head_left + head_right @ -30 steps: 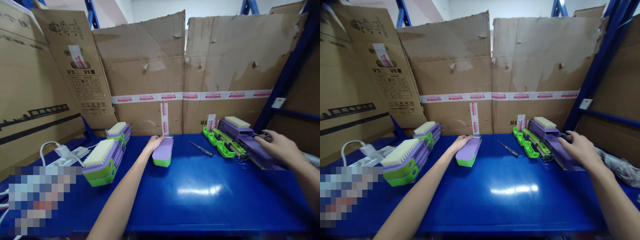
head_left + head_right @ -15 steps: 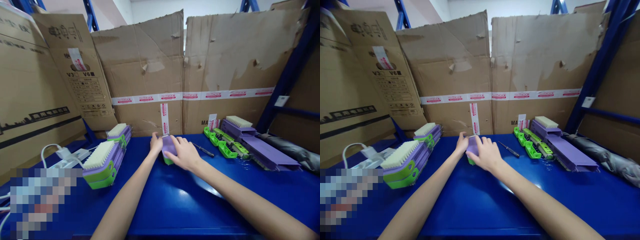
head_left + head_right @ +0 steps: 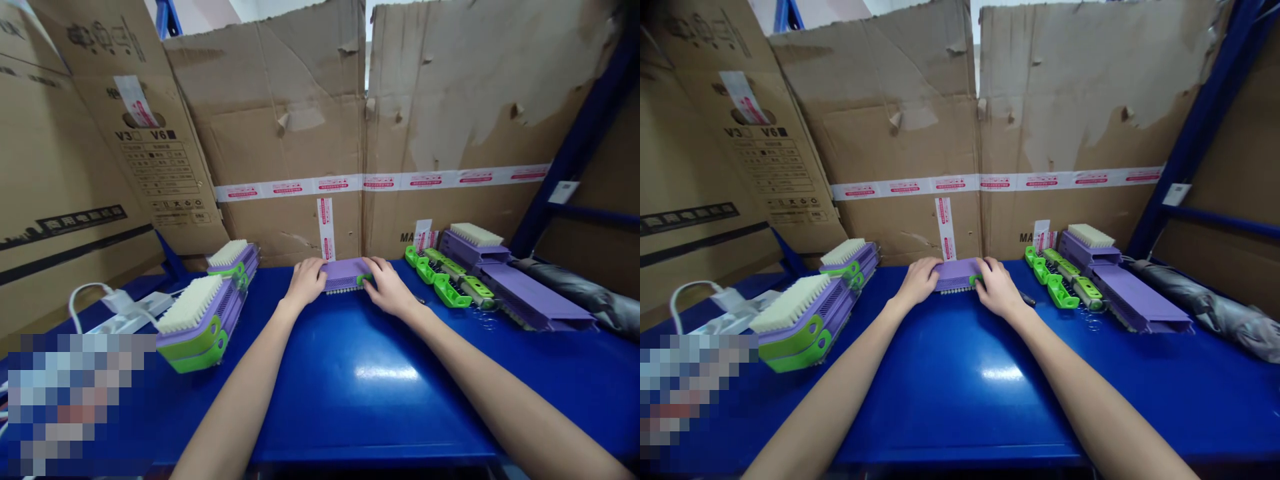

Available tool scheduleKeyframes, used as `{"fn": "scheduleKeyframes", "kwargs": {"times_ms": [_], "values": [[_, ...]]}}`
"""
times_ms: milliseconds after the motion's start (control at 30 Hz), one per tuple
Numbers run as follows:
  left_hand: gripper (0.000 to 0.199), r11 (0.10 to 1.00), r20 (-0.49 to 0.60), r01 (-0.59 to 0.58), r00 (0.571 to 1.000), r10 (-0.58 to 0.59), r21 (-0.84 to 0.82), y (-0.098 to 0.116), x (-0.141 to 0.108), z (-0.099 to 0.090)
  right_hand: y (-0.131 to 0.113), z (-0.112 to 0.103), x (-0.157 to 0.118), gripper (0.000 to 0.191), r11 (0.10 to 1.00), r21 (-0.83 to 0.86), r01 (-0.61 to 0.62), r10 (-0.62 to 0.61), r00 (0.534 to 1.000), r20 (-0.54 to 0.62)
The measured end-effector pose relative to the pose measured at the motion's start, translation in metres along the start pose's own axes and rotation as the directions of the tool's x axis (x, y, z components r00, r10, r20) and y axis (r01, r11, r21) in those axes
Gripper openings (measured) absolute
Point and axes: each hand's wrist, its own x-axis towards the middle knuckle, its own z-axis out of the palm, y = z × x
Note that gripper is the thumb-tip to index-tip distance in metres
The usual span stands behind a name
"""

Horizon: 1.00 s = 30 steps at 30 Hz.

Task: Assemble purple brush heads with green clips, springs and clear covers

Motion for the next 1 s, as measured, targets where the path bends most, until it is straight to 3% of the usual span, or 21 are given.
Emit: {"fn": "scheduleKeyframes", "kwargs": {"times_ms": [100, 233, 367, 467, 567, 700, 800, 900, 1000], "values": [[0.037, 0.999, 0.074, -0.018, 0.997, 0.015, 0.041, 0.005, -0.001, -0.004, -0.002, -0.001, 0.000, 0.049, 0.997, -0.030, -0.066, 0.065, 0.998, -0.017], [0.044, 0.992, 0.064, 0.044, 0.997, -0.052, 0.119, 0.016, 0.001, -0.007, -0.011, -0.004, -0.001, 0.048, 0.995, -0.069, -0.076, 0.075, 0.997, -0.015], [0.051, 0.980, -0.049, 0.187, 0.982, -0.184, 0.062, 0.024, 0.001, -0.015, -0.017, -0.005, -0.001, 0.045, 0.995, -0.074, -0.063, 0.063, 0.998, -0.014], [0.046, 0.967, -0.144, 0.215, 0.970, -0.196, 0.135, 0.027, -0.001, -0.021, -0.017, -0.004, -0.001, 0.047, 0.996, 0.030, -0.078, 0.079, 0.997, -0.025], [0.041, 0.961, -0.137, 0.099, 0.988, -0.065, 0.258, 0.027, -0.002, -0.016, -0.015, -0.002, -0.002, 0.051, 0.985, 0.156, -0.074, 0.076, 0.997, -0.005], [0.034, 0.957, 0.005, -0.109, 0.994, 0.112, 0.268, 0.026, -0.002, -0.001, -0.015, 0.000, -0.003, 0.059, 0.980, 0.198, -0.020, 0.010, 0.999, 0.050], [0.035, 0.957, 0.032, -0.129, 0.992, 0.125, 0.260, 0.029, -0.002, 0.004, -0.015, 0.001, -0.004, 0.057, 0.976, 0.217, -0.015, 0.002, 0.998, 0.059], [0.040, 0.927, 0.005, -0.099, 0.995, 0.104, 0.361, 0.034, -0.002, 0.000, -0.015, 0.003, -0.003, 0.052, 0.973, 0.228, -0.036, 0.023, 0.998, 0.057], [0.045, 0.903, -0.013, -0.126, 0.989, 0.144, 0.410, 0.037, -0.002, -0.005, -0.017, 0.003, -0.004, 0.059, 0.966, 0.257, 0.003, -0.024, 0.997, 0.079]]}}
